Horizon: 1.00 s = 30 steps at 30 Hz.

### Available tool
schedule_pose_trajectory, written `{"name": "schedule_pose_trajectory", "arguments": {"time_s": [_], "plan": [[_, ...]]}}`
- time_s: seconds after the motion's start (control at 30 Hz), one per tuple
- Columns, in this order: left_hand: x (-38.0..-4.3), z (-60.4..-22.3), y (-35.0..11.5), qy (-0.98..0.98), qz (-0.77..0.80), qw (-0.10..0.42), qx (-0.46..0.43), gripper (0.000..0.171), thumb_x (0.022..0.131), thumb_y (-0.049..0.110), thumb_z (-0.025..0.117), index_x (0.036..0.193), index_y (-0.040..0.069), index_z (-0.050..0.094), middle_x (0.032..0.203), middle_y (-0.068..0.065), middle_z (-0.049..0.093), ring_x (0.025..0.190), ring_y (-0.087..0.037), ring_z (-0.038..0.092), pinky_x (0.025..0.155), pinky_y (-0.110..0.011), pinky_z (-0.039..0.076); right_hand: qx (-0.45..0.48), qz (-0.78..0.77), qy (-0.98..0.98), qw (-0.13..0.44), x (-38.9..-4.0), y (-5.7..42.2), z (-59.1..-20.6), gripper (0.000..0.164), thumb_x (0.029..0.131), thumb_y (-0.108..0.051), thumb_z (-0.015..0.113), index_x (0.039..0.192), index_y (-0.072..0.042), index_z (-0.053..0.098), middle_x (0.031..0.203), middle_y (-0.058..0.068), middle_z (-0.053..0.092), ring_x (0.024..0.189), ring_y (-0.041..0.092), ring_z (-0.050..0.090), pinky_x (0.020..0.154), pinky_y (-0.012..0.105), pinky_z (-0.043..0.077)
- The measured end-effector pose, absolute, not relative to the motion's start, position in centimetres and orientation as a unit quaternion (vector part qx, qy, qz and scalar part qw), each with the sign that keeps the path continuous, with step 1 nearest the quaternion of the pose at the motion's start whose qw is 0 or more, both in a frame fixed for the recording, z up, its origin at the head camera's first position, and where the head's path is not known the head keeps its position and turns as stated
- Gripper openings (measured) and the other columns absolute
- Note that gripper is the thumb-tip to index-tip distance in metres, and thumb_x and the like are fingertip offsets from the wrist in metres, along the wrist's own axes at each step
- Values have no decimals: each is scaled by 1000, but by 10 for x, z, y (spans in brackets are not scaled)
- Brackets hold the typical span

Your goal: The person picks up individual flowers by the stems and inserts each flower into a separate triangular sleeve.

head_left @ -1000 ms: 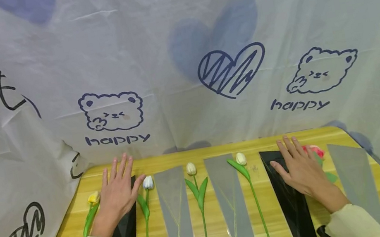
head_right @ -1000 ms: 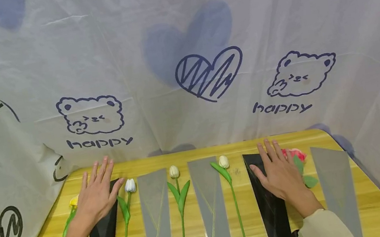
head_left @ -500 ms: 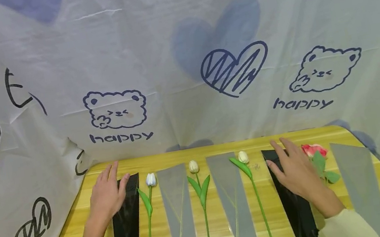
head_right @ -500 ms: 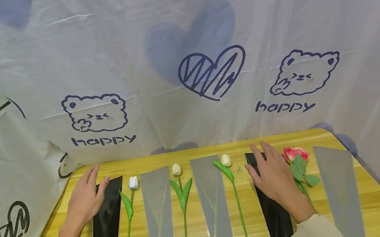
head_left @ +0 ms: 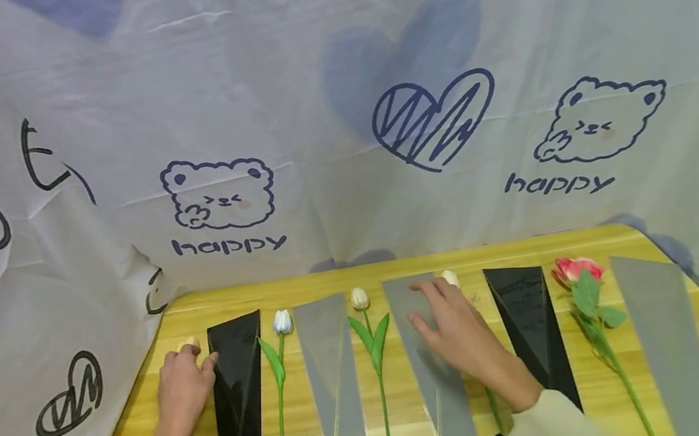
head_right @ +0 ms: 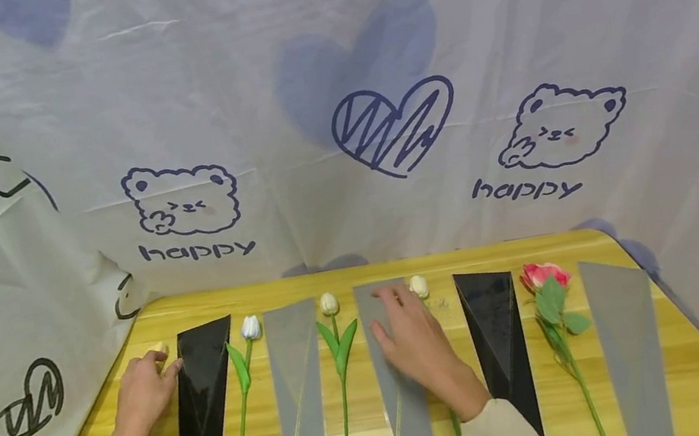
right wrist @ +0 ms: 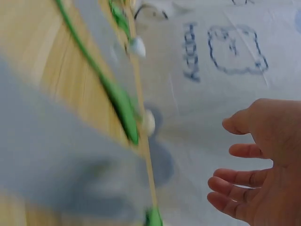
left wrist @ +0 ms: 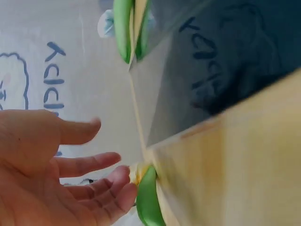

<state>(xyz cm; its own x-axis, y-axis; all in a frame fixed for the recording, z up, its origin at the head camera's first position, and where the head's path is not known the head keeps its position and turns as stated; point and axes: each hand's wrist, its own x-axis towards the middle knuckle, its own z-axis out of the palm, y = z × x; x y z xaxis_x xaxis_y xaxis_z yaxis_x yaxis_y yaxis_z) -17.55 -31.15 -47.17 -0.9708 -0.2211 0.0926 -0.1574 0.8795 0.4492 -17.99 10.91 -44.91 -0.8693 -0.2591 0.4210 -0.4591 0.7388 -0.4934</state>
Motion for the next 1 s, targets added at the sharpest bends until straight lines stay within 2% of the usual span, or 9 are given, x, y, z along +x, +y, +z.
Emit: {"name": "schedule_pose_trajectory", "arguments": {"time_s": [0.2,0.27,0.33,0.4,0.47,0.6,0.77,0.93,1.0], "plan": [[-174,-484,-298,-976,-203,-12,83,72,100,33,68,132,-27,45,132,-52,38,121,-65,42,96,-67,43,203,333,-910,141,-183,60,-453,36,99,-20,71,129,-3,62,125,16,62,112,33,62,88,47,55],[-175,-486,-295,-978,-190,-26,85,67,99,35,71,119,-27,53,129,-54,37,116,-66,43,93,-67,44,204,345,-909,118,-183,42,-455,36,100,-21,69,130,-2,61,124,17,62,110,33,62,87,46,55],[-176,-486,-295,-979,-179,-31,90,56,96,33,74,101,-21,61,125,-53,38,110,-65,45,88,-65,45,205,357,-906,95,-182,24,-457,36,101,-21,68,130,-1,61,121,18,62,106,32,63,85,46,55],[-176,-484,-296,-979,-175,-37,95,49,94,32,77,86,-14,62,121,-52,40,104,-62,47,83,-61,45,205,364,-906,71,-181,5,-459,35,101,-21,66,129,-2,62,120,17,62,105,30,63,86,45,55],[-177,-481,-297,-979,-172,-42,97,47,93,32,78,80,-10,61,119,-50,41,102,-59,48,82,-59,45,202,367,-907,46,-179,-13,-462,34,101,-22,66,128,-2,62,121,16,63,107,30,63,87,45,54],[-178,-479,-298,-979,-171,-44,101,53,92,30,79,98,-20,63,117,-47,46,104,-56,51,84,-59,48,195,363,-911,-7,-173,-48,-468,32,100,-23,68,123,-2,65,122,13,64,108,29,64,86,42,55],[-176,-478,-300,-978,-180,-36,99,61,93,23,79,123,-24,55,120,-46,50,112,-57,51,92,-60,49,197,325,-924,-31,-166,-84,-474,27,96,-24,73,106,0,66,96,10,64,85,26,64,72,37,54],[-178,-480,-306,-977,-200,-10,76,52,91,13,79,125,-21,58,119,-41,60,109,-55,58,90,-59,51,173,267,-947,-41,-166,-108,-479,34,93,-34,77,92,-2,66,81,8,61,72,23,62,61,34,51],[-178,-480,-311,-974,-217,1,66,49,90,11,78,125,-19,60,112,-37,65,102,-52,63,85,-58,53,165,244,-955,-39,-168,-115,-481,35,92,-37,78,83,-5,67,77,6,61,69,21,62,58,33,50]]}}
